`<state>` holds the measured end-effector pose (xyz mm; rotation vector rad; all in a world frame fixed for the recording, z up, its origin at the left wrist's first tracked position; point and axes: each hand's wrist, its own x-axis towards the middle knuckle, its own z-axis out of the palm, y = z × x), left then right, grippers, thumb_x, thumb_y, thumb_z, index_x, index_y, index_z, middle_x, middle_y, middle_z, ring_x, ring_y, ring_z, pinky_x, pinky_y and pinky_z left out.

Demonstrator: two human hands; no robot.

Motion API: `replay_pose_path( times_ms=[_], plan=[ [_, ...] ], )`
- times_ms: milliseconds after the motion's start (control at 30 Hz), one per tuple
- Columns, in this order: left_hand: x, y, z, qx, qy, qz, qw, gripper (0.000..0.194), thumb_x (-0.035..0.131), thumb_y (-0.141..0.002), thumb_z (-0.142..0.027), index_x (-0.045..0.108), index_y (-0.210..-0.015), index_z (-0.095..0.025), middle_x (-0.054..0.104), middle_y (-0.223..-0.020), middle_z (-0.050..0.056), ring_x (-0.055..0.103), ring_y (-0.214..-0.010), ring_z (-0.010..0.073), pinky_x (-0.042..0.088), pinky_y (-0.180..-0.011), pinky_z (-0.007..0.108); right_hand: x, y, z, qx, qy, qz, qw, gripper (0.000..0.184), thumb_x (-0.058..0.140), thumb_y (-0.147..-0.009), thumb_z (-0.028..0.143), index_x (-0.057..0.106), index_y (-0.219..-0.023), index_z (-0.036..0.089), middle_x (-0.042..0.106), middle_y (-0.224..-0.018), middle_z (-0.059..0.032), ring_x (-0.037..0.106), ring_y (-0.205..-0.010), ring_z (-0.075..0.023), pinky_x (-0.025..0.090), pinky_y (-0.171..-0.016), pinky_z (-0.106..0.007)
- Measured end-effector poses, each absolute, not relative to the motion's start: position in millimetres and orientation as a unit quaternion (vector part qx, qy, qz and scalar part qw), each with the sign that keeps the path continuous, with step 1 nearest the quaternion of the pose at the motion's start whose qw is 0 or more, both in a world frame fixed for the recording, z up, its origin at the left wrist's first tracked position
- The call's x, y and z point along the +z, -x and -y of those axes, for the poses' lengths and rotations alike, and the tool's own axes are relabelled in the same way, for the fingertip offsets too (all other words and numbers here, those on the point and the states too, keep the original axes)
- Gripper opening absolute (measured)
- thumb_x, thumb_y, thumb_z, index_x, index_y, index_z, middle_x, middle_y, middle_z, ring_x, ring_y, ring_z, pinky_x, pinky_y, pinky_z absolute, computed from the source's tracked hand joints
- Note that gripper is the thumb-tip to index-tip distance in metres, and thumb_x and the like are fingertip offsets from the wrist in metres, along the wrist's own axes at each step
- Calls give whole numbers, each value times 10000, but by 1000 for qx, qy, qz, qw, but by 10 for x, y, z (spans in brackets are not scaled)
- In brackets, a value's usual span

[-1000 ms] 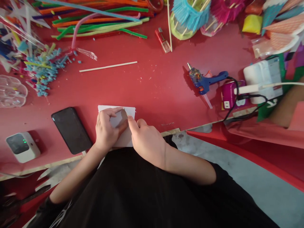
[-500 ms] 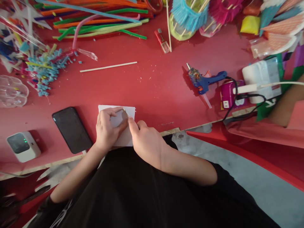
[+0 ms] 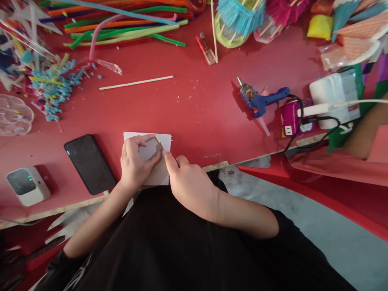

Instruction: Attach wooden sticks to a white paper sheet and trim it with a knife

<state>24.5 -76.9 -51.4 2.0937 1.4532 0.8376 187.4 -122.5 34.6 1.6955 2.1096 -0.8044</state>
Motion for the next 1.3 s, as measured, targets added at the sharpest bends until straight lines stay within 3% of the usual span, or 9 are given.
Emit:
replay_pose_path(
  times_ms=[667, 933, 1033, 1200, 1300],
  plan=[
    [-536, -267, 771, 294, -753, -550, 212, 387, 769, -762, -205, 443, -965, -254, 737, -1117, 39, 647, -1012, 219, 509, -863, 382, 434, -1847, 1258, -313, -582, -714, 229, 635, 325, -955, 115, 269, -1586, 137, 635, -1050, -150, 627, -680, -201, 445, -554, -322],
    [-525, -252, 782, 295, -757, -544, 209, 372, 752, -771, -228, 446, -981, -252, 730, -1106, 49, 646, -1000, 228, 517, -866, 400, 464, -1860, 1293, -310, -601, -705, 214, 608, 381, -930, 105, 389, -1537, 140, 673, -1045, -150, 674, -686, -252, 502, -566, -371],
    [-535, -242, 781, 301, -759, -540, 205, 387, 747, -761, -206, 438, -990, -251, 726, -1098, 55, 651, -1000, 234, 522, -857, 403, 423, -1951, 1353, -298, -623, -714, 118, 563, 423, -898, 104, 498, -1455, 126, 699, -1030, -147, 697, -727, -278, 535, -589, -397],
    [-553, -235, 789, 314, -768, -520, 203, 415, 743, -759, -183, 420, -1012, -245, 715, -1103, 75, 661, -1017, 239, 531, -854, 405, 277, -2206, 1319, -223, -639, -714, -180, 425, 475, -906, 145, 576, -1318, 136, 712, -1173, -137, 710, -975, -251, 591, -752, -365],
    [-512, -235, 822, 322, -771, -512, 200, 409, 734, -774, -196, 413, -1023, -242, 707, -1091, 80, 672, -1012, 234, 543, -833, 401, 188, -2341, 1190, -164, -649, -698, -255, 406, 508, -912, 173, 569, -1314, 178, 714, -1197, -110, 700, -1046, -226, 587, -857, -353]
  ],
)
